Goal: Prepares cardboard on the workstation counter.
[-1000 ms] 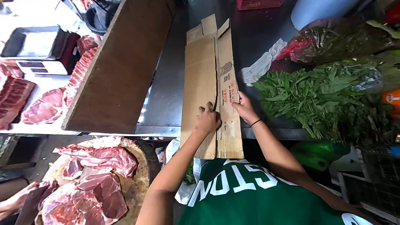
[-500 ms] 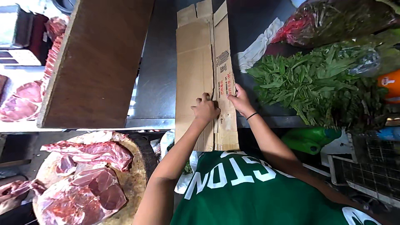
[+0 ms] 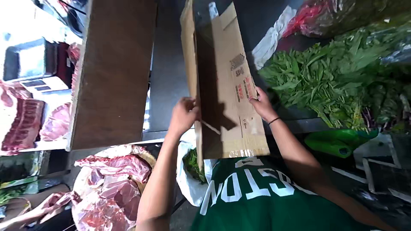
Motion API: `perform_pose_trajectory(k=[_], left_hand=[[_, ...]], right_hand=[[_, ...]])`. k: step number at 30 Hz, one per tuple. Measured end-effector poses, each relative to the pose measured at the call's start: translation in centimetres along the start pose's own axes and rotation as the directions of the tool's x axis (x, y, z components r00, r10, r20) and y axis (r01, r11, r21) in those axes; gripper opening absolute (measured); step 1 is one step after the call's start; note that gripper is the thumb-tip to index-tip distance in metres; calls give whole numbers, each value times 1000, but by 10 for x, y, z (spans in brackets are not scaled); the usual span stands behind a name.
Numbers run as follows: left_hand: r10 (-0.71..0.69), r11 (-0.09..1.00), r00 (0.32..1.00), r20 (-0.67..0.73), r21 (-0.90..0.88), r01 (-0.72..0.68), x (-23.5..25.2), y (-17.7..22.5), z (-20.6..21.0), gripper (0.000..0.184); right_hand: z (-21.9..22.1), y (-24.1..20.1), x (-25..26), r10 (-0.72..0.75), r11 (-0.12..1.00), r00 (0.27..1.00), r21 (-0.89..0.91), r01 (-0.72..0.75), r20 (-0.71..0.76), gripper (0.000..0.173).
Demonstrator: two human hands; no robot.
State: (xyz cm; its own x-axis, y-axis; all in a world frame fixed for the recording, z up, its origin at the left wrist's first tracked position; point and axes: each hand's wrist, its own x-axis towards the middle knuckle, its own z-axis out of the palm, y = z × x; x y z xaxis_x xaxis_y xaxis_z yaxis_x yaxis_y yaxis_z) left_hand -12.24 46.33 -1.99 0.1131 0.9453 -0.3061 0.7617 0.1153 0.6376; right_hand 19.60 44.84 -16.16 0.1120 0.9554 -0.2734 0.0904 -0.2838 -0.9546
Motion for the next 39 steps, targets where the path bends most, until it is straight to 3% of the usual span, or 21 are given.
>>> perform_pose_trajectory(k=[4, 7, 12, 18, 21, 23, 26, 29, 31, 33, 36, 38, 39], left_hand=[[-159, 986, 957, -241, -93, 140, -13, -93, -69, 27], [-312, 949, 920, -237, -127, 289, 1, -156, -82, 32], [-408, 913, 840, -359, -178, 367, 23, -238, -62, 31], [-330, 937, 854, -402, -29, 348, 34, -267, 0, 68], [-373, 915, 815, -443, -28, 403, 52, -301, 29, 64], [-427, 891, 808, -406, -40, 451, 58, -308, 30, 59], [-412, 861, 798, -440, 99, 499, 58, -294, 24, 54], [-362, 848, 777, -515, 165, 504, 52, -271, 15, 51], [-356, 857, 774, -524, 146, 494, 51, -257, 9, 54], [-385, 866, 777, -498, 98, 491, 49, -244, 5, 54], [-462, 882, 802, -379, -101, 460, 38, -239, -2, 67], [-465, 882, 831, -305, -239, 406, 26, -249, -4, 71], [-436, 891, 853, -287, -273, 364, 21, -256, -2, 63]], right_hand=[[-34, 17, 10, 56, 994, 996, -88, -62, -71, 65], [-38, 45, 27, 43, 993, 989, -105, -57, -139, 66], [-34, 78, 37, 42, 961, 975, -259, -100, -218, 69], [-36, 119, 33, -41, 871, 950, -477, -118, -309, 63], [-33, 135, 37, -80, 813, 941, -568, -130, -330, 63], [-32, 131, 36, -97, 776, 938, -616, -138, -332, 62], [-37, 106, 36, -155, 672, 940, -730, -125, -304, 59], [-30, 70, 28, -267, 429, 943, -901, -67, -197, 59], [-16, 49, 22, -304, 340, 941, -940, -36, -147, 58], [-6, 39, 20, -271, 385, 951, -922, -34, -148, 57], [-1, 32, 18, -95, 550, 982, -831, -86, -165, 58], [-8, 30, 14, -39, 547, 983, -827, -129, -179, 51], [-14, 33, 12, -52, 523, 980, -841, -135, -190, 47]])
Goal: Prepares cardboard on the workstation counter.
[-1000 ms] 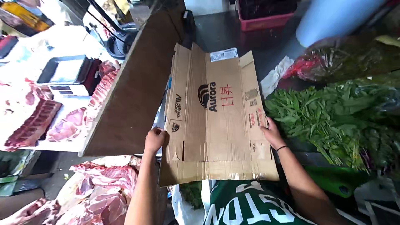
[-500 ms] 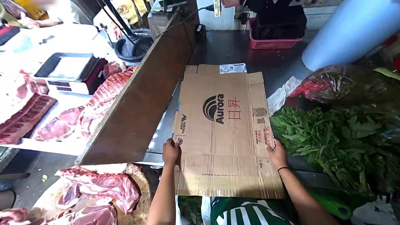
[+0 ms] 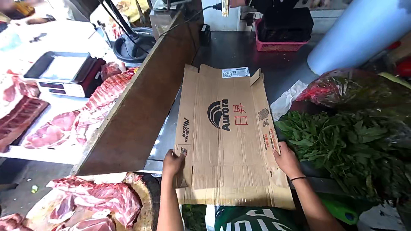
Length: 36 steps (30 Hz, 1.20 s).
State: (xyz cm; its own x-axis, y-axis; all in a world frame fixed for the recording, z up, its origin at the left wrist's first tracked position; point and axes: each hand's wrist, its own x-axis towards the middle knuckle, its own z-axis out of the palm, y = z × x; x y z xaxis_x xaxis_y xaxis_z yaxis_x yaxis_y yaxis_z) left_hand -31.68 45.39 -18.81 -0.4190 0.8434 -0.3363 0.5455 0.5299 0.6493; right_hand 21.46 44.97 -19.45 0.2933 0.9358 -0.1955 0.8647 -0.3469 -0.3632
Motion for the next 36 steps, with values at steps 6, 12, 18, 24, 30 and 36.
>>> perform_pose_trajectory(k=[6, 12, 18, 24, 30, 36], left_hand=[[222, 967, 972, -73, -107, -229, -19, 20, -12, 30], [302, 949, 942, -148, -44, -311, -20, 73, -22, 29], [378, 925, 908, -180, 36, -377, -2, 131, -46, 29], [377, 912, 926, 7, 172, -373, 76, 209, -32, 52], [181, 980, 977, 114, 67, -189, 114, 153, 39, 110], [-25, 995, 991, -130, 97, 38, 96, 41, 62, 75]], right_hand=[[5, 21, -4, -118, 988, 983, -116, 102, -141, 50], [-17, -17, -6, -151, 988, 963, -19, 151, -223, 38], [-68, -47, 20, -119, 980, 965, 128, 151, -233, 40], [-67, -60, 133, -70, 960, 976, 252, 122, -205, 47], [14, -8, 128, 127, 969, 985, 228, -98, -117, 89], [44, 39, 105, 91, 953, 980, 300, -35, -177, 64]])
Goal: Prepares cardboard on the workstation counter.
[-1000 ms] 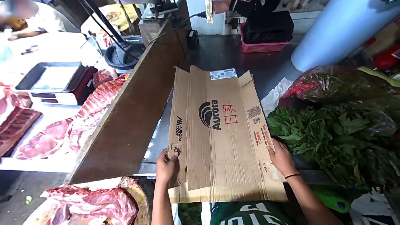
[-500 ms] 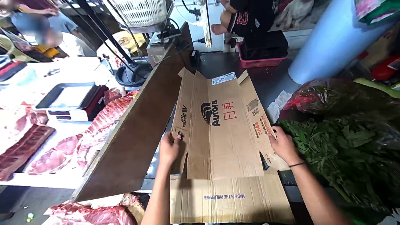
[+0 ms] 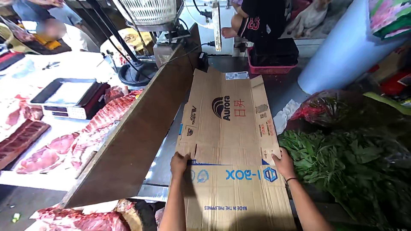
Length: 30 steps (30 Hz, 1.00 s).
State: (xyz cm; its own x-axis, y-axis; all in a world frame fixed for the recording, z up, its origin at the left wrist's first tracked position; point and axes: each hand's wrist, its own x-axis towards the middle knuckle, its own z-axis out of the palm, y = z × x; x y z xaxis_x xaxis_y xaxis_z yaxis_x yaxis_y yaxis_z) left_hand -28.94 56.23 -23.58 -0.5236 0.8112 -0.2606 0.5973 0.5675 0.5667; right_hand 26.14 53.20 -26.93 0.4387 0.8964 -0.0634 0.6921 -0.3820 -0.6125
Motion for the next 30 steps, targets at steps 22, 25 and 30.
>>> perform_pose_trajectory(k=[22, 25, 30], left_hand=[[279, 930, 950, -140, 287, -231, 72, 121, -61, 44], [87, 945, 996, 2, 315, -83, 91, 126, -56, 45], [13, 965, 992, 129, 259, -46, 106, 57, -30, 54]], right_hand=[[32, -142, 40, -295, 947, 954, -149, 285, -49, 33], [35, -149, 37, -201, 949, 980, -250, 191, -13, 34], [24, -133, 27, -33, 953, 999, -302, 21, -33, 44]])
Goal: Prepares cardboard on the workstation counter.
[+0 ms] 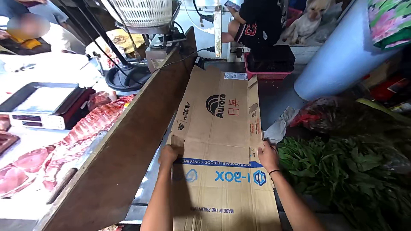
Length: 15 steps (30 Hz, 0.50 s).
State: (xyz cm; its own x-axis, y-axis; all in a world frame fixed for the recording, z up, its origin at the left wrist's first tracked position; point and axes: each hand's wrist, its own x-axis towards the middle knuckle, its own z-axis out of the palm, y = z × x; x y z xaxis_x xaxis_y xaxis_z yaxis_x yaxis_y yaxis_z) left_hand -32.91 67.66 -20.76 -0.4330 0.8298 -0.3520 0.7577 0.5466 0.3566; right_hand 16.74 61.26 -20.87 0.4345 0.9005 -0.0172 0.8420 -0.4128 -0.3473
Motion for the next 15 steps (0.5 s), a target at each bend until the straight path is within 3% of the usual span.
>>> perform_pose_trajectory(k=[4, 9, 15], left_hand=[[33, 979, 999, -23, -201, -37, -30, -22, 19, 45], [37, 929, 996, -84, -364, -65, -74, -22, 34, 38], [-10, 916, 996, -91, -401, -27, -53, -9, 28, 56]], right_hand=[[-7, -2, 9, 1, 999, 1000, -44, 0, 28, 58], [-7, -4, 6, -75, 997, 996, 16, 75, 40, 59], [-14, -7, 12, -57, 994, 993, 96, 47, 107, 58]])
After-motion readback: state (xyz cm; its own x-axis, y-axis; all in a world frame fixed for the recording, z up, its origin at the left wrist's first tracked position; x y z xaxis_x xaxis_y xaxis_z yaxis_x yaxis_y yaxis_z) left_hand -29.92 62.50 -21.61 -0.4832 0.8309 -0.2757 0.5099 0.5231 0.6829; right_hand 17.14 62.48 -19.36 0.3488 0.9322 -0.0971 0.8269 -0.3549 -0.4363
